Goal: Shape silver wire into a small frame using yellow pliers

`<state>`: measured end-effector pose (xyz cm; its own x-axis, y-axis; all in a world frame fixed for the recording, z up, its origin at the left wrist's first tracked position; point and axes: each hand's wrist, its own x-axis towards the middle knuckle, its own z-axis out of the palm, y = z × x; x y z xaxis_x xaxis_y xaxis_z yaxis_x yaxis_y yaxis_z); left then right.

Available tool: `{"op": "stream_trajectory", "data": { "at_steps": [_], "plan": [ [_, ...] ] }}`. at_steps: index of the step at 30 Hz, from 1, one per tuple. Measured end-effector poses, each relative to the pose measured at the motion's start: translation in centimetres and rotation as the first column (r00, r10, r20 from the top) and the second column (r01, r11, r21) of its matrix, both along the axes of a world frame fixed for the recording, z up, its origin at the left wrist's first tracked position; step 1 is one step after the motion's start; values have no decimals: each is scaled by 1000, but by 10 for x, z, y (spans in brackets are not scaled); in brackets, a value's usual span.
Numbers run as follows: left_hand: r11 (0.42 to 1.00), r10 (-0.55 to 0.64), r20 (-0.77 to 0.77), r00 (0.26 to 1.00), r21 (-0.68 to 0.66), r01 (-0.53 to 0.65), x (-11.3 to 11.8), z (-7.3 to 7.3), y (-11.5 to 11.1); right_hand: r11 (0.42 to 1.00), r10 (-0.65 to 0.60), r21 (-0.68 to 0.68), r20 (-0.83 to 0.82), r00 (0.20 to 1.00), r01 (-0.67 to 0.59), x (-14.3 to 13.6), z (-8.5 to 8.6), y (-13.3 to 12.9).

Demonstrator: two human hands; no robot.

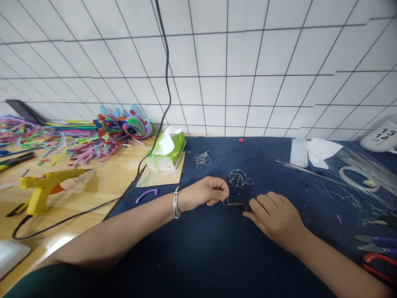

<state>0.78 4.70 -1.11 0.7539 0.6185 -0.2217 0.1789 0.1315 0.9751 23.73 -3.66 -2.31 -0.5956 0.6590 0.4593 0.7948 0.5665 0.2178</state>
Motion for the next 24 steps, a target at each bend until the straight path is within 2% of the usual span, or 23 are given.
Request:
{"op": "stream_trajectory", "data": {
  "at_steps": [3,6,24],
  "plan": [
    [991,4,52,999,-131,3,2,-1,-3,999,9,50,48,999,-11,-1,2,-3],
    [982,4,68,998,-190,9,3,-2,-5,997,20,73,68,997,-25,-1,4,-5],
    [977,-32,56,998,-208,43,4,1,-7,994,69,76,67,995,-74,-3,5,-6]
  ]
}}
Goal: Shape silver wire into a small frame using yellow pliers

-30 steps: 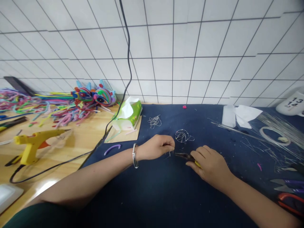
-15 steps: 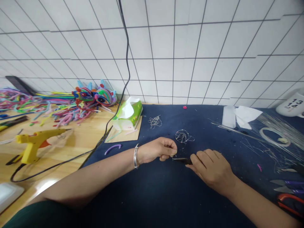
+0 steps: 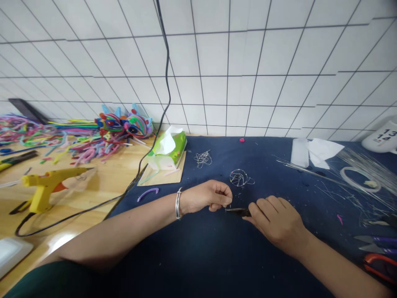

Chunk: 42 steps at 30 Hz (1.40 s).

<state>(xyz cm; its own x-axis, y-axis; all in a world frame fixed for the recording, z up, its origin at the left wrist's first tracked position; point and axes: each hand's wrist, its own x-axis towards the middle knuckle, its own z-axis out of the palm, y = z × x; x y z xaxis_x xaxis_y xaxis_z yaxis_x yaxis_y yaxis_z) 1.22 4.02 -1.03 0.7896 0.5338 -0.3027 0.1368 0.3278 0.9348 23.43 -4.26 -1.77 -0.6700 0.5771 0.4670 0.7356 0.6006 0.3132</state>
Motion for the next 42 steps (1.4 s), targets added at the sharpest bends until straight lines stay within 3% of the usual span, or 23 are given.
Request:
{"op": "stream_trajectory", "data": {
  "at_steps": [14,19,27,35,42],
  "plan": [
    [984,16,-26,1000,176,-11,0,4,-3,998,-10,-69,7,1000,10,-1,-1,-1],
    [952,52,-76,996,306,-27,1,8,-5,991,-26,-135,-38,999,20,-2,-3,-1],
    [891,170,-23,985,431,-144,2,6,-11,985,-55,-172,-130,990,32,-3,-6,0],
    [778,132,27,991,617,-120,2,10,-14,950,-71,-313,-236,969,-7,-6,-8,-3],
    [624,98,-7,995,780,-56,-1,14,-14,897,-110,-439,-335,936,-52,-7,-14,-3]
  ]
}}
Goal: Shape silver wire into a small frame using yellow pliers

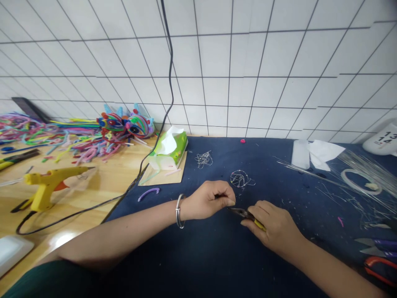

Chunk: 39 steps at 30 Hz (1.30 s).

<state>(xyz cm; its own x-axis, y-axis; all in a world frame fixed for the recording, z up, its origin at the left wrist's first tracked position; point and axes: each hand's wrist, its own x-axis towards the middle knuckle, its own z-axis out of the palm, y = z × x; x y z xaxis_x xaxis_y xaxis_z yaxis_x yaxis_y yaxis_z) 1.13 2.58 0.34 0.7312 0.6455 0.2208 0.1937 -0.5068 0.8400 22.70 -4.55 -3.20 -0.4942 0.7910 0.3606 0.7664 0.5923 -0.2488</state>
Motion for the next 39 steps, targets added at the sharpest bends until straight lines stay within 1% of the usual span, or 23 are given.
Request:
{"op": "stream_trajectory", "data": {
  "at_steps": [4,7,12,15,19,21,22,24,25,27,29,31,33,35,37,39],
  "plan": [
    [999,-23,-3,1000,28,23,0,-1,0,998,-1,-69,-42,999,-2,0,0,0],
    [997,-44,-5,999,57,44,1,-5,1,994,0,-107,-52,999,-6,-1,1,0],
    [997,-42,3,999,70,42,4,-13,1,990,-58,-126,-5,998,57,-3,-1,-4],
    [999,-28,-8,1000,40,28,5,-15,0,989,-83,-123,22,996,85,-5,-2,-6],
    [998,-57,-51,997,-25,56,3,-10,3,990,-83,-112,42,996,87,-5,-3,-3],
    [997,-51,-64,997,-70,46,-1,-6,11,990,-94,-102,42,995,98,-5,-4,-1],
    [994,-21,-66,998,-108,14,-4,-5,16,989,-103,-99,44,994,107,-4,-4,0],
    [985,-5,-120,993,-173,-16,-12,-5,29,988,-115,-101,56,992,120,-3,-4,1],
    [984,7,-160,987,-174,-35,-15,-6,36,987,-118,-105,63,991,125,-2,-5,2],
    [989,-1,-269,963,-141,-39,-22,-8,48,985,-123,-111,74,990,131,0,-5,3],
    [995,-60,-372,926,-94,27,-26,-12,56,985,-123,-108,82,989,132,1,-7,4],
    [993,-108,-441,891,-11,115,-27,-14,59,987,-118,-100,89,989,127,1,-7,5],
    [979,-118,-469,875,94,182,-27,-16,59,988,-113,-92,95,989,122,2,-7,6],
    [959,-99,-475,875,188,211,-26,-16,57,989,-112,-83,96,989,120,2,-7,6],
    [946,-67,-477,877,249,208,-25,-15,54,991,-107,-71,92,990,114,2,-7,6],
    [941,-39,-470,882,279,191,-24,-12,50,992,-103,-64,87,991,109,2,-7,6]
  ]
}}
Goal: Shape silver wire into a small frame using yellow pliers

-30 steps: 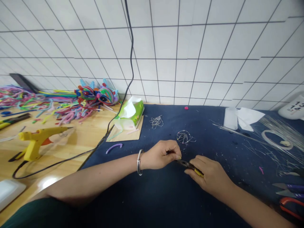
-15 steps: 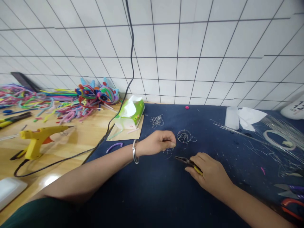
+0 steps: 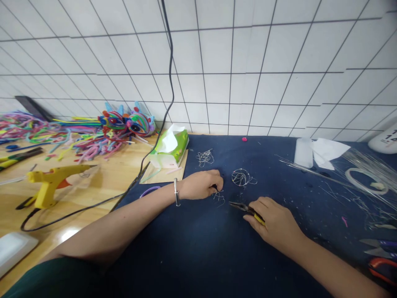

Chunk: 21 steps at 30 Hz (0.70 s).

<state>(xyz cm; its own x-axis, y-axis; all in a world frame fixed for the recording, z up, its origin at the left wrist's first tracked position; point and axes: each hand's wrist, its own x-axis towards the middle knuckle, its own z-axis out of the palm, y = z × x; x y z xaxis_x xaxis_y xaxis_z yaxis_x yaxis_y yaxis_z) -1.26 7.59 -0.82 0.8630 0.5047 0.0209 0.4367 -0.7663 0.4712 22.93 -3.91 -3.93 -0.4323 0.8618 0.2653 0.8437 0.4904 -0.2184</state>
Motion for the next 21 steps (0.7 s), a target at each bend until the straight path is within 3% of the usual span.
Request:
{"op": "stream_trajectory", "data": {
  "at_steps": [5,14,21],
  "plan": [
    [999,-42,22,999,-34,42,6,10,-15,999,-3,-32,7,1000,3,0,0,0],
    [998,-56,-75,996,-12,55,10,2,-22,1000,13,-10,-15,1000,-13,1,-1,2],
    [996,-41,-25,999,-75,39,11,9,-23,1000,24,0,-2,1000,-24,1,0,1]
  ]
}}
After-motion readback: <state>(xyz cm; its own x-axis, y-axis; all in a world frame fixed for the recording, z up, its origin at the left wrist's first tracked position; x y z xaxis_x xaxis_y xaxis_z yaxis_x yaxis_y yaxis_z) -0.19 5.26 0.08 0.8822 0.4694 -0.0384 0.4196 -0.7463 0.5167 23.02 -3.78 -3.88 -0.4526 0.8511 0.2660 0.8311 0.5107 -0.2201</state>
